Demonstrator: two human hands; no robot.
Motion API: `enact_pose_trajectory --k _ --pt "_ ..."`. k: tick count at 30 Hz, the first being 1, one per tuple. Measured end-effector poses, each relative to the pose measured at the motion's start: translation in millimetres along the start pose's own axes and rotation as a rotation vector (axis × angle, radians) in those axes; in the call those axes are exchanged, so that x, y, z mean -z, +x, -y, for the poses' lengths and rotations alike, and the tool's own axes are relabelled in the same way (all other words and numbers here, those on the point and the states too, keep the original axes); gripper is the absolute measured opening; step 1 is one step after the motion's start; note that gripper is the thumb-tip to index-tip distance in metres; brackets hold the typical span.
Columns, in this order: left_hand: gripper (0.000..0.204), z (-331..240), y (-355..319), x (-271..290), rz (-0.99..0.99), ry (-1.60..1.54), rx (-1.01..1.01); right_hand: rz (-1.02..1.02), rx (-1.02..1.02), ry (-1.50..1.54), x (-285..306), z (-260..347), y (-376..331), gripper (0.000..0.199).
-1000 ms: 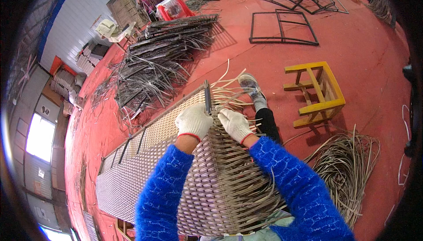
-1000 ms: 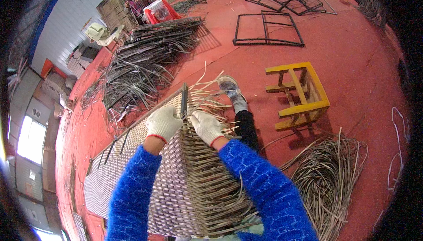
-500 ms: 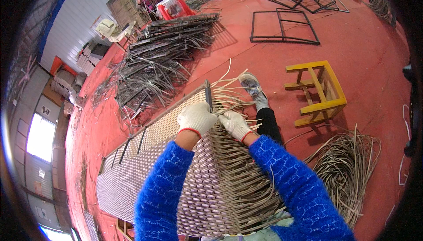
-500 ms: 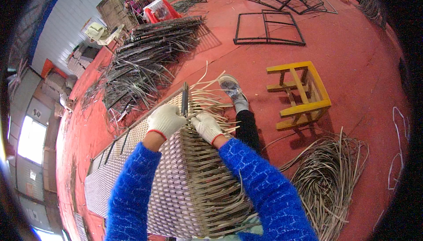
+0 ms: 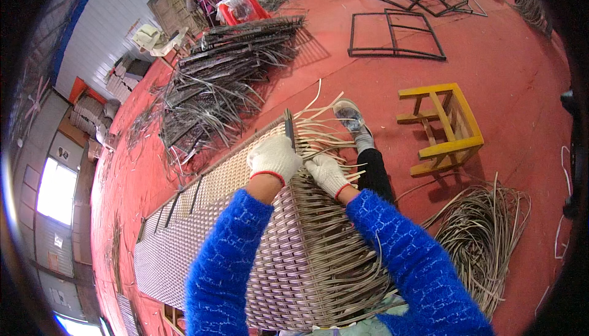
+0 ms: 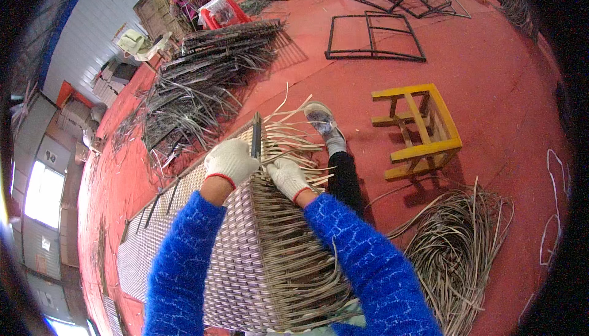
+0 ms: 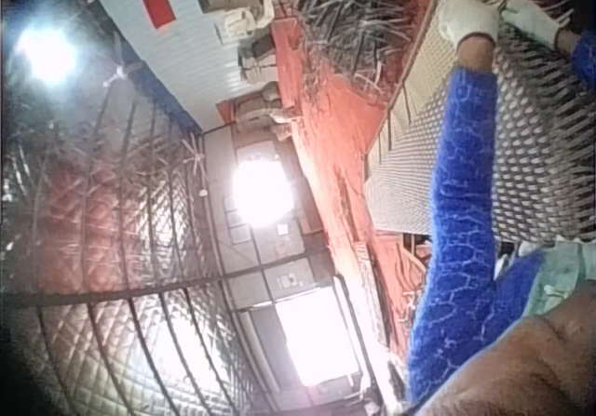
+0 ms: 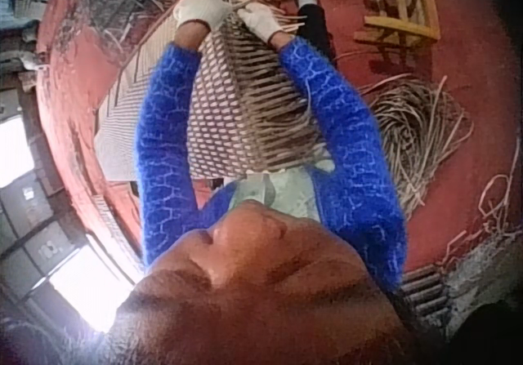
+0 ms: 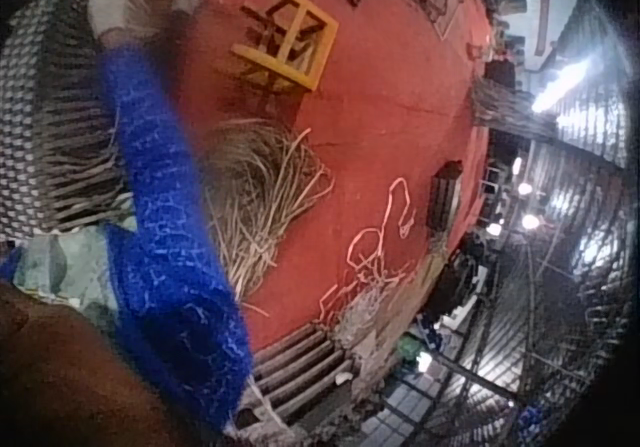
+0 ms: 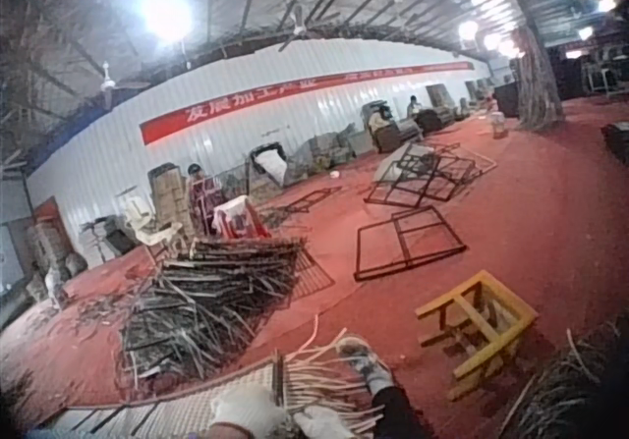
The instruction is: The person weaves thin bamboo strips into a large mat by hand, interlacing them through a pre-existing grid. They periodically lift and reposition the mat to continue weaving along the edge, then set it aside and adjust their clothing.
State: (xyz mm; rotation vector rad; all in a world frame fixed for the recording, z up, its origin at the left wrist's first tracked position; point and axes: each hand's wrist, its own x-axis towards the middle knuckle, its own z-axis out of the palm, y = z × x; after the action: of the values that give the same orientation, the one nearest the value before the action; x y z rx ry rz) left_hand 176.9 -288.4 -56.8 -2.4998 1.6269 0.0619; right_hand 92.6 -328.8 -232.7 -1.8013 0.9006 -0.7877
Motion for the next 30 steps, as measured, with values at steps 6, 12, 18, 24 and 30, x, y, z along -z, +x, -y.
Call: enact_pose_trajectory --k 6,12,18,24,30 --pt "0.033 -10 3 -5 0.080 0.006 0.058 0.060 0.005 -0.064 0 -9 2 0.037" --pt "0.032 12 3 -8 0.143 -0.008 0.010 0.314 0.154 -0.305 12 -11 13 0.036" --pt "0.030 12 7 -28 -0.069 -0.104 -0.176 0.041 -0.199 0.170 14 -53 5 0.027" --pt "0.026 13 26 -55 -0.058 -0.692 -0.424 -0.101 -0.561 -0.010 86 -98 -15 0.021" --pt "0.032 39 17 -29 -0.143 -1.456 -0.407 -0.717 0.133 -0.187 108 -5 -7 0.016"
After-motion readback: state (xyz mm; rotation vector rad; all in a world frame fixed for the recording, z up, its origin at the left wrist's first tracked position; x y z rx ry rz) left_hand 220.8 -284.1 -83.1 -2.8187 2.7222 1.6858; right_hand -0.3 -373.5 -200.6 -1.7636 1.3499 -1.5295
